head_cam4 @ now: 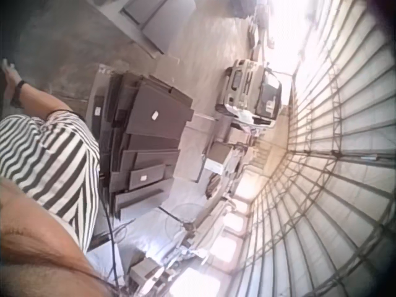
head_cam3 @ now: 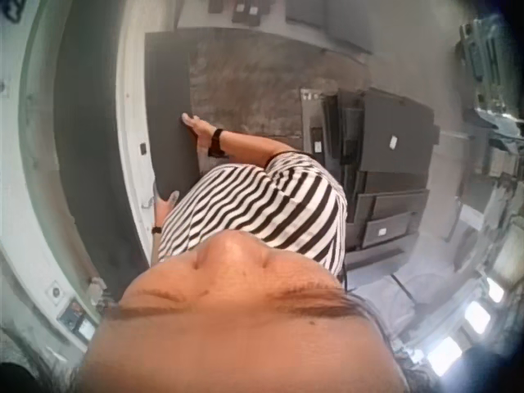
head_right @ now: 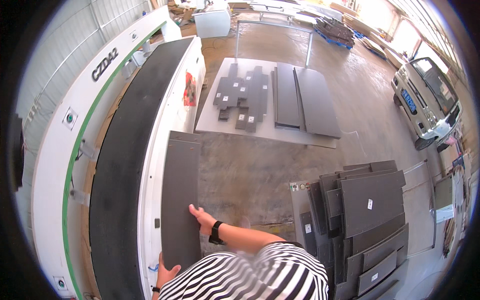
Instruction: Operating an edge-banding machine to process wooden furniture panels.
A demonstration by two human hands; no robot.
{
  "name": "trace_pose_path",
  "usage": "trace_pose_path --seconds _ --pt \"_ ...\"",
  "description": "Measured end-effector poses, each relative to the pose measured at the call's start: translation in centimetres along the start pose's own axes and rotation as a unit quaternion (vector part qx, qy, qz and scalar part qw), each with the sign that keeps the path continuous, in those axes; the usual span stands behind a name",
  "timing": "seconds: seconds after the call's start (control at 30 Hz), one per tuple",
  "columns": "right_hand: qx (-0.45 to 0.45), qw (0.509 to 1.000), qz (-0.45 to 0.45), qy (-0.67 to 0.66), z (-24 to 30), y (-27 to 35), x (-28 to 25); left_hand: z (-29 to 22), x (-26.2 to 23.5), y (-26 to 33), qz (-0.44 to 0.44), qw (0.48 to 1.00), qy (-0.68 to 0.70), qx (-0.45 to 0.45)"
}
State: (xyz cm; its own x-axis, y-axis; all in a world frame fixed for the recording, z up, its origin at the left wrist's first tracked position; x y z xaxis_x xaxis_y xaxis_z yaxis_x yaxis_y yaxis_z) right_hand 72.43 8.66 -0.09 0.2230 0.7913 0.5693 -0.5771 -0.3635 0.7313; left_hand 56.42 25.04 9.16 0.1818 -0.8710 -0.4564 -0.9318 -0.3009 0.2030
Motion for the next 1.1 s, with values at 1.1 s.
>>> trace_pose_path --seconds 1.1 --pt "-0.138 0.956 -0.224 -0.128 53.2 -24.7 -26.8 -20.8 49.3 -54.2 0.32 0.925 0.076 -0.192"
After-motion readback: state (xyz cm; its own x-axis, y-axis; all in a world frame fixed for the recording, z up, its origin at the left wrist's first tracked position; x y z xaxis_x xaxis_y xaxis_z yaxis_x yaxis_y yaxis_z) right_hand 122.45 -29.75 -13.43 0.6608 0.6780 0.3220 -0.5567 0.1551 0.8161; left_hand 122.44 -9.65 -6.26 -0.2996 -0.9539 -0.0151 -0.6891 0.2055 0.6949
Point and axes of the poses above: each hand's wrist, its own y-axis away from the middle knuckle, its own x-axis out of the palm, z = x × y, the point moved 10 cm from there along -y, towards the middle knuckle, and after that the axes turned 13 degrees about -z, right-handed, at the moved point
